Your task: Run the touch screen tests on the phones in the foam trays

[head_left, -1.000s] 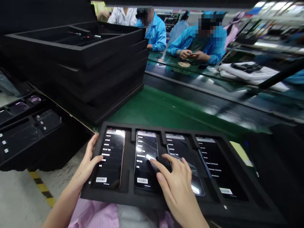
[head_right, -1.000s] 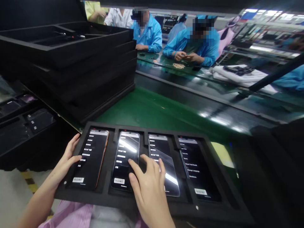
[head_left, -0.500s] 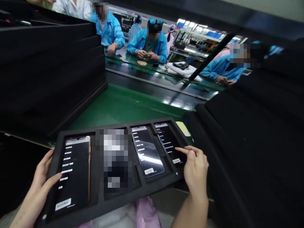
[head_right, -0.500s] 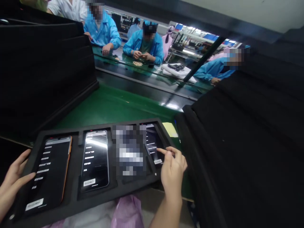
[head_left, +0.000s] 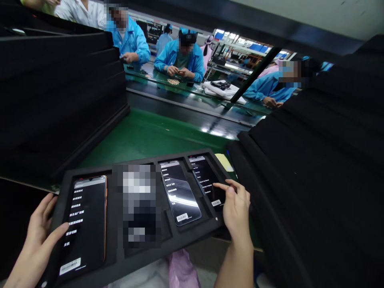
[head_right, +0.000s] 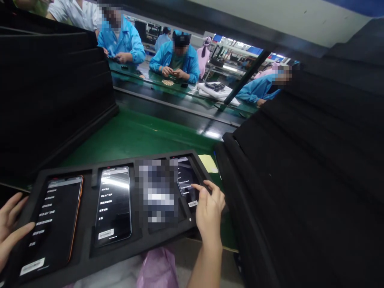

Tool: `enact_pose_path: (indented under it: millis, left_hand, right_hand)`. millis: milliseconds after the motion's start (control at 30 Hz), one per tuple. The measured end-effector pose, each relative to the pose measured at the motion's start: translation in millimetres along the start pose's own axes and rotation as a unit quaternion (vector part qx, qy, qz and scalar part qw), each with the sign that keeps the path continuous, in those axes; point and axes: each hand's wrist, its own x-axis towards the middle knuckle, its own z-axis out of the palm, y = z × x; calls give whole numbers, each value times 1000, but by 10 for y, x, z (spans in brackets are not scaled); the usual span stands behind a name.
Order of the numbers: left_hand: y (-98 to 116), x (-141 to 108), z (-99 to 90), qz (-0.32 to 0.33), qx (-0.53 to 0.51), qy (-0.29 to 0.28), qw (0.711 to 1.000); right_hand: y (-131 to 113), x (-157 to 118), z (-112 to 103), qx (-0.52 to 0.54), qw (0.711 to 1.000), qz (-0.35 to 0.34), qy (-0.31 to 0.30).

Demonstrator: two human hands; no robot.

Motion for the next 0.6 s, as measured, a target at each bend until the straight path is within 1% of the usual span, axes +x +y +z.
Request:
enact_pose_path:
  millis: [67,200,267,333,400,500,600]
  left_hand:
    - [96,36,-54,8,5,-4,1000]
    - [274,143,-150,50,133,-44,989]
    - [360,165,-171,43,162,-65,984]
    - [429,159,-176,40,163,-73,983]
    - [464,146,-173,51,153,-81,984]
    - [450,146,-167,70,143,-80,984]
    - [414,159,-161,75,153,-76,982]
  right_hand:
    - [9,52,-3,-14,999,-23,-29]
    - [49,227,22,-46,995,-57,-73]
    - [62,318,44,-58,992,-73,-88]
    - [54,394,67,-68,987,-95,-110]
    - [23,451,90,-81,980,-119,-134]
    - [-59,498,123,-105,970,-155,-157]
    - [-186,488,150,-138,960,-184,-161]
